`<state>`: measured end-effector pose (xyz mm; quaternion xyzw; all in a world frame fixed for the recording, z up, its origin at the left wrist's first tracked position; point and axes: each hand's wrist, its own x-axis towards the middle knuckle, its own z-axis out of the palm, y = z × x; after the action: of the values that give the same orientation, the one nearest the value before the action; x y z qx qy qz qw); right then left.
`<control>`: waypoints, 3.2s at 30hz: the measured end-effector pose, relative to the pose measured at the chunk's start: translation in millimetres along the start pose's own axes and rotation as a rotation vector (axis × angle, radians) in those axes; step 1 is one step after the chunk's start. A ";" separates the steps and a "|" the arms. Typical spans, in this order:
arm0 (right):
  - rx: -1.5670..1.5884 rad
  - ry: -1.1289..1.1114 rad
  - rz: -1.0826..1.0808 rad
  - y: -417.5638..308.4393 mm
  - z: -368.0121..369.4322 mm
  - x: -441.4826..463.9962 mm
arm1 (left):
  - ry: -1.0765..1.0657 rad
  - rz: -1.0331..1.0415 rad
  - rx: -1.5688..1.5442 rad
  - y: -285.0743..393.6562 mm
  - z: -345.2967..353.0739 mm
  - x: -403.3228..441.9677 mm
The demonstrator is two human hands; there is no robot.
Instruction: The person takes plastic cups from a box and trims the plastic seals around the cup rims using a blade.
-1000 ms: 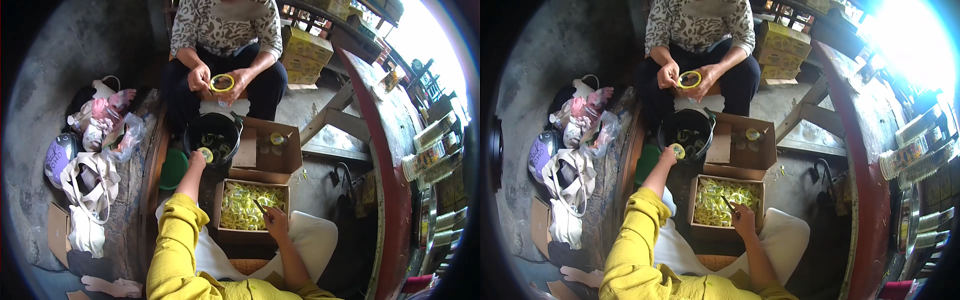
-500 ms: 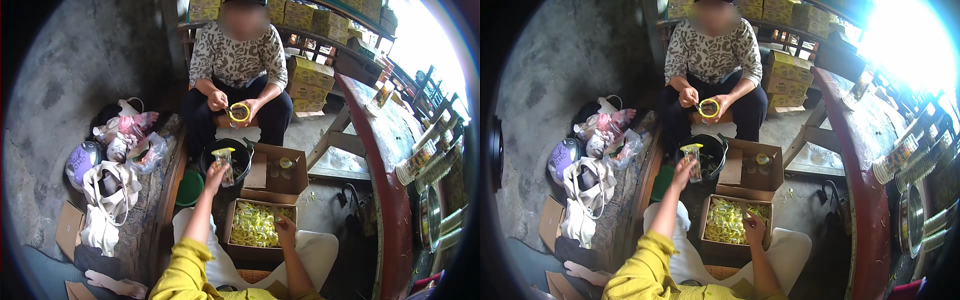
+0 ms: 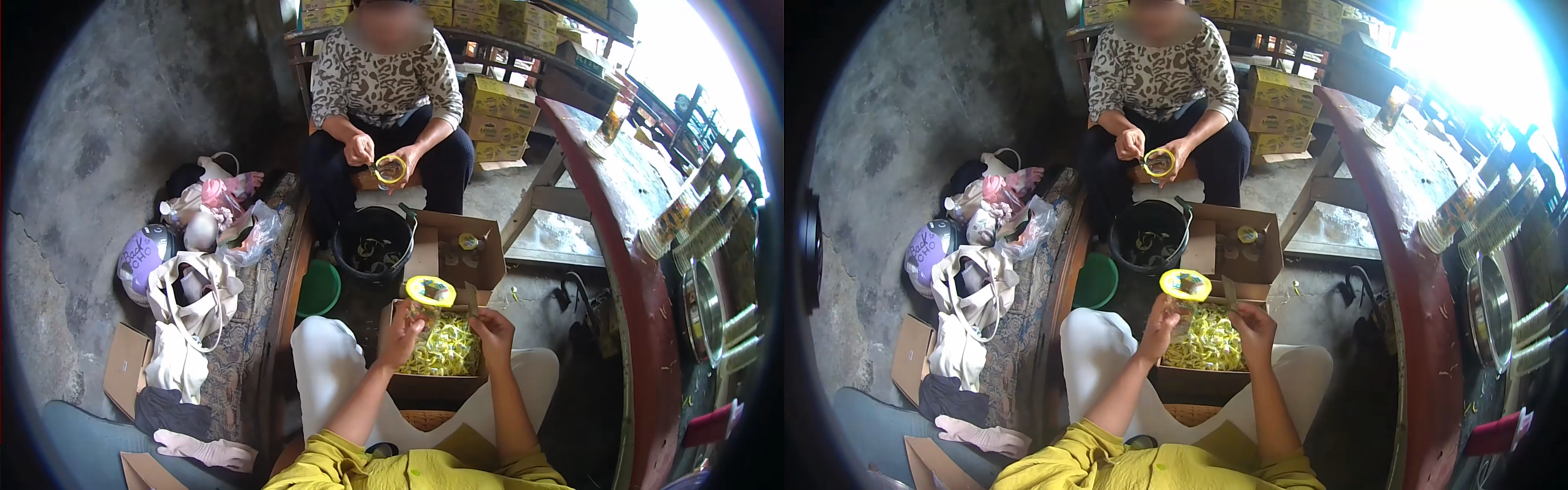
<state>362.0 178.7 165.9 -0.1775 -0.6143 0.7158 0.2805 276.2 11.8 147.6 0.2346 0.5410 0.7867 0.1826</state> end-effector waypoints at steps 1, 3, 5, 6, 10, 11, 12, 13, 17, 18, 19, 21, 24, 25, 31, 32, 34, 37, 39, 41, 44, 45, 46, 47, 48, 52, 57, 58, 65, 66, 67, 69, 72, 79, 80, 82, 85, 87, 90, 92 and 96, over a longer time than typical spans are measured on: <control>0.048 -0.018 -0.014 -10.9 5.7 -0.4 | -0.023 -0.032 -0.020 1.8 3.8 -1.7; 0.003 -0.044 -0.110 -32.3 11.0 -0.3 | -0.079 -0.043 -0.012 5.3 6.4 -4.6; -0.050 -0.043 -0.209 -49.7 18.2 3.7 | -0.090 -0.067 -0.019 -3.4 1.9 -5.4; -0.200 -0.034 -0.273 -60.3 20.9 6.0 | -0.097 -0.076 -0.022 -7.5 0.5 -4.2; -0.649 -0.036 -0.529 -86.4 28.2 7.4 | -0.035 0.080 0.277 6.9 9.3 0.3; -0.711 -0.063 -0.600 -88.2 27.7 10.1 | -0.034 0.089 0.246 4.5 10.9 3.5; -0.772 -0.088 -0.669 -88.5 26.9 12.3 | -0.034 0.096 0.215 0.5 12.1 5.0; -0.799 -0.120 -0.701 -84.9 24.1 14.6 | -0.035 0.097 0.186 -2.6 11.1 4.1; -0.910 -0.218 -0.775 -84.9 21.6 22.3 | -0.058 0.149 0.438 -13.8 1.0 4.7; -0.930 -0.254 -0.791 -85.3 19.2 23.7 | -0.052 0.168 0.508 -9.5 0.1 6.4; -0.951 -0.289 -0.797 -84.8 16.8 22.4 | -0.056 0.152 0.552 -5.5 -1.7 6.1; -0.987 -0.323 -0.829 -87.5 14.3 28.5 | -0.020 0.112 0.333 -11.0 1.2 7.1; -1.048 -0.352 -0.885 -95.2 10.8 33.5 | -0.013 0.077 0.126 -0.1 7.7 8.4; -1.058 -0.356 -0.912 -96.8 10.2 36.3 | -0.015 0.089 0.171 0.1 8.0 8.1; -1.142 -0.391 -1.072 -106.6 9.1 46.1 | -0.054 0.168 0.475 19.3 6.3 7.4; -1.152 -0.396 -1.086 -108.4 11.3 46.1 | -0.065 0.163 0.451 21.8 6.6 7.1; -1.169 -0.414 -1.114 -111.9 15.0 44.8 | -0.076 0.166 0.400 25.1 8.7 5.8; -1.199 -0.466 -1.154 -113.2 16.7 44.3 | -0.083 0.245 0.472 27.9 5.7 6.1; -1.191 -0.491 -1.166 -114.1 19.0 44.6 | -0.053 0.283 0.510 28.9 3.5 5.5; -1.177 -0.506 -1.166 -115.7 22.8 45.1 | -0.026 0.322 0.541 30.2 4.8 4.8; -1.141 -0.538 -1.184 -118.8 25.2 45.7 | 0.009 0.375 0.582 38.6 7.4 5.5; -1.136 -0.554 -1.183 -119.8 26.8 45.8 | 0.013 0.380 0.591 44.1 9.5 5.3; -1.138 -0.566 -1.179 -115.8 26.9 46.8 | 0.016 0.381 0.603 47.3 10.9 6.0; -1.127 -0.557 -1.176 -117.0 28.1 47.3 | 0.039 0.416 0.624 47.6 11.7 6.3; -1.116 -0.550 -1.165 -117.8 28.7 45.2 | 0.051 0.419 0.632 45.3 11.8 6.5; -1.106 -0.517 -1.186 -113.4 29.1 45.8 | 0.060 0.414 0.623 44.3 11.6 4.7; -1.012 -0.470 -1.211 -105.8 26.0 50.6 | -0.007 0.347 0.508 50.2 9.0 3.5; -0.985 -0.461 -1.222 -104.9 26.1 51.0 | 0.003 0.363 0.495 49.3 8.9 3.8; -1.004 -0.490 -1.227 -108.8 27.2 44.5 | 0.013 0.414 0.576 47.6 6.6 3.6; -1.007 -0.486 -1.220 -108.6 27.1 45.3 | 0.011 0.437 0.612 48.1 6.1 4.5; -1.010 -0.483 -1.209 -107.3 26.6 44.6 | 0.011 0.409 0.583 48.1 6.3 3.8; -1.008 -0.508 -1.209 -108.8 27.9 44.2 | 0.005 0.354 0.524 48.0 6.7 3.1; -1.083 -0.523 -1.238 -131.5 24.7 42.0 | 0.041 0.404 0.543 39.3 4.3 7.4; -1.723 0.270 -1.202 -281.1 -52.3 5.0 | 0.057 0.271 0.486 -4.3 -20.9 16.6; -1.912 0.476 -0.913 -300.4 -70.2 -11.5 | 0.055 0.327 0.486 -7.4 -19.8 19.9; -1.624 0.568 -0.878 -352.4 -96.1 -28.9 | 0.004 0.236 0.451 -14.8 -19.7 20.2; -1.600 0.642 -0.577 -389.5 -169.4 -37.4 | -0.016 0.192 0.430 -10.2 -8.8 20.1; -1.610 0.571 -0.378 -394.5 -239.0 -31.2 | -0.006 0.164 0.433 -14.9 -6.9 21.0; -1.639 0.531 -0.064 -385.5 -295.3 -14.8 | 0.025 0.121 0.391 -28.0 -13.1 23.3; -1.566 0.537 0.080 -374.4 -319.9 -0.9 | 0.034 0.156 0.434 -30.1 -15.4 25.2; -1.459 0.418 0.344 -362.2 -343.1 17.1 | 0.037 0.136 0.482 -35.8 -19.7 26.0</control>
<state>620.6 488.8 459.6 -0.5413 -0.8282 0.1154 0.0879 244.9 23.3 112.6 0.2929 0.6991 0.6497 0.0580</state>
